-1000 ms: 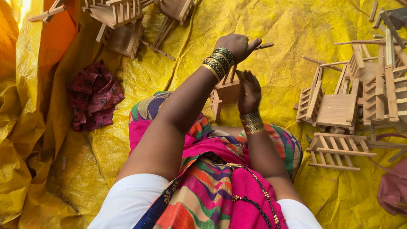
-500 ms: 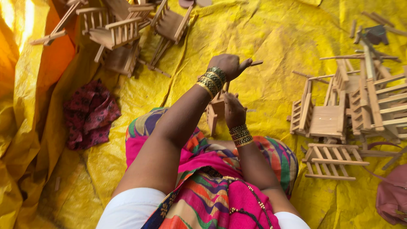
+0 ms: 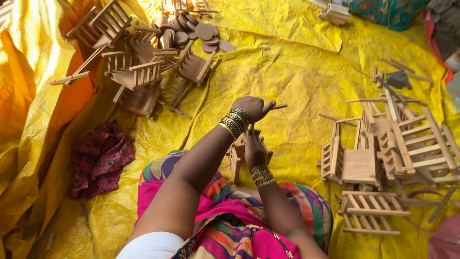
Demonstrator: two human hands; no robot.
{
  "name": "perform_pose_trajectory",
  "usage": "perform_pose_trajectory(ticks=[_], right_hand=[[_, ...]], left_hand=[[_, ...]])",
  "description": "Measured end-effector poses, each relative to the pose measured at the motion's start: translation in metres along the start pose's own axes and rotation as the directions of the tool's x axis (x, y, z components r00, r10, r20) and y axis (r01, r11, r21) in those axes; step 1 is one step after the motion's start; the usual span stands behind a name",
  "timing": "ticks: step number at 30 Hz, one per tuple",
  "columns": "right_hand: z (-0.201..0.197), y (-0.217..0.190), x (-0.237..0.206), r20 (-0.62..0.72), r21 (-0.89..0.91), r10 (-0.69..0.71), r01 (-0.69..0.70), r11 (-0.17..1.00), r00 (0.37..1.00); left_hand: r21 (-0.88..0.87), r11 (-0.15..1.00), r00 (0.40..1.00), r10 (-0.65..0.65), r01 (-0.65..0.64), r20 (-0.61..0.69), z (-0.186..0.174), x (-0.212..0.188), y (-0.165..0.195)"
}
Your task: The person sits on a yellow tarp among many small wooden chairs and sands them one at a time using a small sanding block, rubbing the seat and frame surfaces, turning chairs over to reach other sides, and setting finished chairs aside with the pile.
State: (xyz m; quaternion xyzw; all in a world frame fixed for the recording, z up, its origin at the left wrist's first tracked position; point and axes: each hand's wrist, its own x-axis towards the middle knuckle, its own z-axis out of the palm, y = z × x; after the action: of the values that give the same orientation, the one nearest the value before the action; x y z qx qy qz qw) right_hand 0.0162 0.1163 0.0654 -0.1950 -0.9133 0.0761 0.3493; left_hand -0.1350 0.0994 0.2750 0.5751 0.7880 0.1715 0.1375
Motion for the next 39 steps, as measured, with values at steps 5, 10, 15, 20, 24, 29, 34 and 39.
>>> perform_pose_trajectory(ticks=[5, 10, 15, 20, 24, 29, 34, 39], right_hand=[[-0.028, 0.002, -0.008, 0.039, 0.04, -0.017, 0.015, 0.999, 0.999], [-0.06, -0.01, 0.019, -0.271, 0.195, -0.026, 0.081, 0.977, 0.962], [-0.034, -0.013, 0.031, -0.19, 0.102, -0.055, 0.076, 0.992, 0.98], [0.002, -0.003, -0.017, 0.028, 0.046, 0.065, -0.066, 0.997, 0.998], [-0.014, -0.005, -0.029, 0.108, 0.0, 0.058, -0.058, 0.998, 0.992], [-0.07, -0.03, 0.005, -0.226, 0.056, -0.065, 0.08, 0.995, 0.972], [-0.071, -0.036, 0.045, -0.18, 0.056, -0.094, 0.106, 0.993, 0.979], [-0.028, -0.022, 0.017, -0.183, -0.007, -0.061, 0.061, 0.998, 0.981]], left_hand=[[-0.015, 1.0, 1.0, -0.008, 0.008, 0.004, -0.004, 0.002, 0.004], [-0.01, 1.0, 0.999, -0.029, 0.029, 0.034, 0.0, 0.005, 0.006], [0.004, 0.999, 0.999, 0.039, -0.039, -0.019, 0.003, 0.002, 0.008], [0.017, 1.0, 0.998, 0.019, -0.02, 0.067, -0.002, -0.006, 0.006], [0.003, 0.999, 0.998, 0.038, -0.039, 0.045, -0.003, -0.002, 0.014], [-0.004, 0.998, 0.996, 0.069, -0.069, 0.056, 0.002, 0.003, 0.015], [0.004, 0.99, 0.979, 0.136, -0.138, 0.153, 0.004, 0.0, 0.013], [-0.014, 0.992, 0.985, 0.123, -0.123, 0.122, -0.002, -0.002, 0.009]])
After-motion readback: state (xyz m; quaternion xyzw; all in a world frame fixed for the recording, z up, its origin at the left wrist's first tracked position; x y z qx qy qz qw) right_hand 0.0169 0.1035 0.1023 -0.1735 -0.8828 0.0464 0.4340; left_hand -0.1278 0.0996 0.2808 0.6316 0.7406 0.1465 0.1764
